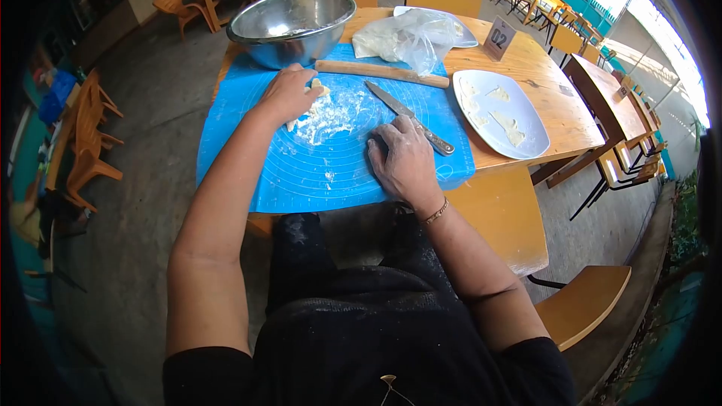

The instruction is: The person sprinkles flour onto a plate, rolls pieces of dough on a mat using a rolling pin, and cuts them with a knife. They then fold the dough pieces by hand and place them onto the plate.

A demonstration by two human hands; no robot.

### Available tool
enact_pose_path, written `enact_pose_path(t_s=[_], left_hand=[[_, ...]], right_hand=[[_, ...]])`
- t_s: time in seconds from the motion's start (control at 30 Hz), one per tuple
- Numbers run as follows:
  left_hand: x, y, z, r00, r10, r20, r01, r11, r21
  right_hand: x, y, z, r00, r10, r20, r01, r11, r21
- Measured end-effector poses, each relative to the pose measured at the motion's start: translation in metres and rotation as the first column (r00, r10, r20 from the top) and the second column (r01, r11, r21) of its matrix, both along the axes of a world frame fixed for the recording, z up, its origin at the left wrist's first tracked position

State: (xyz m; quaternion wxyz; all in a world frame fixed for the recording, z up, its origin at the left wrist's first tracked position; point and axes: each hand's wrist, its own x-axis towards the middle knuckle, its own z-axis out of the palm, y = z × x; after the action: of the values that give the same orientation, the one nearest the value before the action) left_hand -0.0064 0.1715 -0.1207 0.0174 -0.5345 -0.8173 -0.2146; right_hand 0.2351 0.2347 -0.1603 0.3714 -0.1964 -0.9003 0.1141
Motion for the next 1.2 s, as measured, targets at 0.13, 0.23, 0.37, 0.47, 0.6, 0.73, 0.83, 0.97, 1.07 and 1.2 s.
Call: enact_pose_path(t_s=[0.13,0.23,0.37,0.47,0.6,0.73,0.83,0.97,1.07,1.2], left_hand=[[0.000,0.013,0.001,0.999,0.006,-0.053,-0.011,0.996,-0.091],[0.000,0.017,0.005,0.999,0.026,0.032,-0.022,0.992,-0.121],[0.015,0.011,0.012,0.999,0.021,-0.042,-0.026,0.993,-0.117],[0.017,0.014,0.004,0.962,-0.042,-0.271,0.016,0.995,-0.096],[0.023,0.018,0.015,0.964,-0.028,-0.266,-0.006,0.992,-0.128],[0.021,0.020,0.015,0.990,-0.014,-0.140,0.032,0.992,0.124],[0.033,0.009,0.029,0.995,0.026,0.098,-0.049,0.971,0.233],[0.063,-0.026,0.029,0.966,-0.099,0.237,0.031,0.961,0.276],[0.082,-0.052,0.017,0.936,-0.122,0.331,0.059,0.979,0.194],[0.095,-0.058,-0.010,0.852,-0.198,0.485,0.066,0.959,0.276]], right_hand=[[0.000,0.000,0.001,1.000,0.000,0.006,0.000,1.000,-0.015],[0.002,0.000,0.001,1.000,0.011,-0.020,-0.011,1.000,-0.012],[0.001,-0.001,0.001,1.000,0.008,-0.024,-0.008,1.000,-0.008],[0.002,-0.001,0.000,1.000,-0.001,-0.022,0.001,1.000,-0.012],[0.002,-0.001,0.000,1.000,-0.007,-0.020,0.007,1.000,-0.012],[0.003,0.000,-0.002,0.999,-0.007,-0.036,0.006,1.000,-0.026],[0.002,0.000,-0.002,1.000,-0.009,-0.028,0.008,1.000,-0.012],[0.004,0.003,-0.004,0.998,0.008,-0.056,-0.013,0.997,-0.078],[0.004,0.014,0.006,0.994,0.036,-0.101,-0.059,0.970,-0.235],[-0.014,0.047,0.040,0.992,-0.016,-0.127,0.009,0.999,-0.051]])
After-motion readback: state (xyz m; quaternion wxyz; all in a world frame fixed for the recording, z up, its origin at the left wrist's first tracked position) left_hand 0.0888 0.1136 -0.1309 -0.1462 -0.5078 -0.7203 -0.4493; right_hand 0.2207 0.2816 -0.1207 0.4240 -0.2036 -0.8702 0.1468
